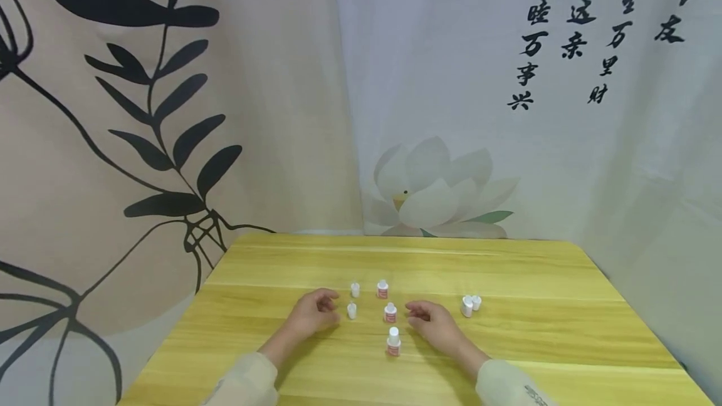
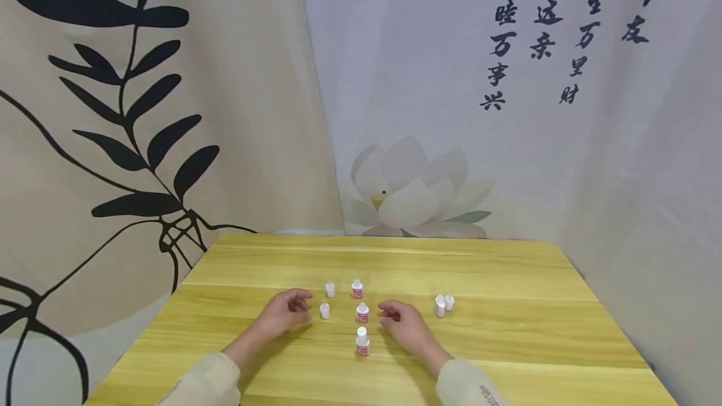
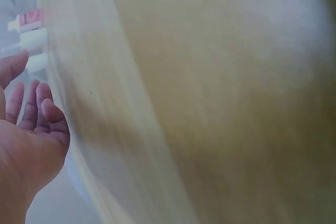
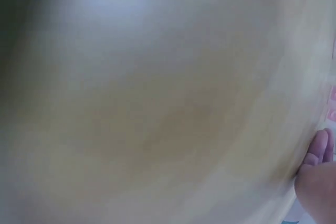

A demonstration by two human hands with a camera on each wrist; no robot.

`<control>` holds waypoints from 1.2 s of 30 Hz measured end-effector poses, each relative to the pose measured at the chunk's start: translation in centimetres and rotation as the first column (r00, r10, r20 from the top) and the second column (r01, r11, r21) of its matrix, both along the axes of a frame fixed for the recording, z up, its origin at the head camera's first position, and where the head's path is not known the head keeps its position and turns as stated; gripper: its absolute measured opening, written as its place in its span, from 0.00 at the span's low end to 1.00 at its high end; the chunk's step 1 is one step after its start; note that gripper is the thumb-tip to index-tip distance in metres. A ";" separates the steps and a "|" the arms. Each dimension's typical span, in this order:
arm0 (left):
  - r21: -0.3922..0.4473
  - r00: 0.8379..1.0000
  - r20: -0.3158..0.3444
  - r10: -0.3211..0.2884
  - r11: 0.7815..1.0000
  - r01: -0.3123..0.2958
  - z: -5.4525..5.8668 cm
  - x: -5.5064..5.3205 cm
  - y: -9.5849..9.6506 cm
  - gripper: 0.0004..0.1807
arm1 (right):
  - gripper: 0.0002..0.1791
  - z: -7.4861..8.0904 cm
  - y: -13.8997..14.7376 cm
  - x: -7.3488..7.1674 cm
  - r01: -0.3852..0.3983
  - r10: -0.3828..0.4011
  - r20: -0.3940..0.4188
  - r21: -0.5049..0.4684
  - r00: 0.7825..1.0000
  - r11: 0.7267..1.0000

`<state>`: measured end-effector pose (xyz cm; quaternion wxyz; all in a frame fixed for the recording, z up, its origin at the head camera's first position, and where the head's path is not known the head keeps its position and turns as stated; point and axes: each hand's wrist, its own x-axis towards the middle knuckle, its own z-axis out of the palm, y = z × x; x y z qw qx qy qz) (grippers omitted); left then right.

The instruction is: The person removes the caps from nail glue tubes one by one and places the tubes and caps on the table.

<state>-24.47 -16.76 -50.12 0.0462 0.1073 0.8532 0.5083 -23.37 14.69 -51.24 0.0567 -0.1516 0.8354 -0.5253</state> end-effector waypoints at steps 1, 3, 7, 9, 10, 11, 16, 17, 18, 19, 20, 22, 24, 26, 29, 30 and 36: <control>0.008 1.000 -0.001 0.010 1.000 -0.010 0.1 0.1 -0.1 0.25 | 0.19 0.1 0.1 0.3 -0.001 0.001 0.009 -0.015 1.000 1.000; 0.026 1.000 0.002 0.024 0.999 -0.024 0.4 0.3 -0.2 0.23 | 0.19 0.2 0.4 0.9 0.000 0.002 0.035 -0.041 0.999 0.999; 0.065 0.999 0.014 0.045 0.997 -0.046 1.2 0.5 -0.1 0.21 | 0.20 0.5 0.7 2.0 0.014 -0.001 0.094 -0.134 0.996 0.991; 0.074 0.999 0.010 0.044 0.996 -0.044 1.6 0.6 0.2 0.20 | 0.21 0.6 0.8 2.5 0.017 0.001 0.112 -0.158 0.994 0.987; 0.074 0.999 0.008 0.040 0.996 -0.040 1.7 0.7 0.4 0.19 | 0.21 0.6 0.8 2.7 0.015 0.004 0.116 -0.161 0.993 0.987; 0.075 0.999 -0.002 0.034 0.997 -0.034 1.9 0.8 0.6 0.18 | 0.21 0.7 0.7 2.9 0.011 0.008 0.116 -0.160 0.993 0.987; 0.091 0.999 -0.030 -0.022 0.996 0.025 2.5 1.5 2.0 0.14 | 0.24 0.7 0.4 3.8 -0.007 0.020 0.112 -0.115 0.993 0.993; 0.097 0.999 -0.032 -0.035 0.994 0.038 2.6 1.7 2.3 0.15 | 0.25 0.7 0.4 3.9 -0.009 0.021 0.114 -0.109 0.993 0.994; 0.104 0.998 -0.028 -0.049 0.993 0.052 2.7 1.8 2.7 0.15 | 0.26 0.6 0.3 4.0 -0.007 0.019 0.115 -0.105 0.993 0.994; 0.113 0.998 -0.028 -0.063 0.991 0.066 2.7 2.0 3.0 0.15 | 0.27 0.6 0.2 4.1 -0.003 0.015 0.116 -0.100 0.993 0.995; 0.116 0.997 -0.031 -0.075 0.990 0.079 2.7 2.2 3.3 0.15 | 0.28 0.7 0.1 4.2 -0.003 0.015 0.117 -0.101 0.993 0.995; 0.122 0.994 -0.035 -0.099 0.987 0.103 2.7 2.4 4.0 0.15 | 0.29 0.8 -0.1 4.3 -0.008 0.020 0.116 -0.102 0.993 0.995; 0.135 0.992 -0.033 -0.121 0.983 0.124 2.8 2.7 4.6 0.14 | 0.28 0.9 -0.3 4.4 -0.024 0.035 0.113 -0.100 0.993 0.995; 0.135 0.990 -0.024 -0.139 0.981 0.141 3.4 3.2 5.3 0.13 | 0.25 0.9 -0.6 4.4 -0.052 0.063 0.119 -0.095 0.991 0.994; 0.139 0.986 -0.025 -0.167 0.976 0.169 4.3 3.9 6.2 0.13 | 0.20 0.6 -1.0 4.4 -0.091 0.102 0.122 -0.091 0.987 0.992; 0.134 0.984 -0.020 -0.175 0.975 0.177 4.2 3.9 6.4 0.13 | 0.18 0.5 -1.0 4.4 -0.100 0.110 0.122 -0.087 0.986 0.991; 0.119 0.977 -0.005 -0.214 0.970 0.213 2.3 3.0 7.2 0.16 | 0.15 0.1 -1.1 4.3 -0.089 0.088 0.054 0.018 0.995 0.996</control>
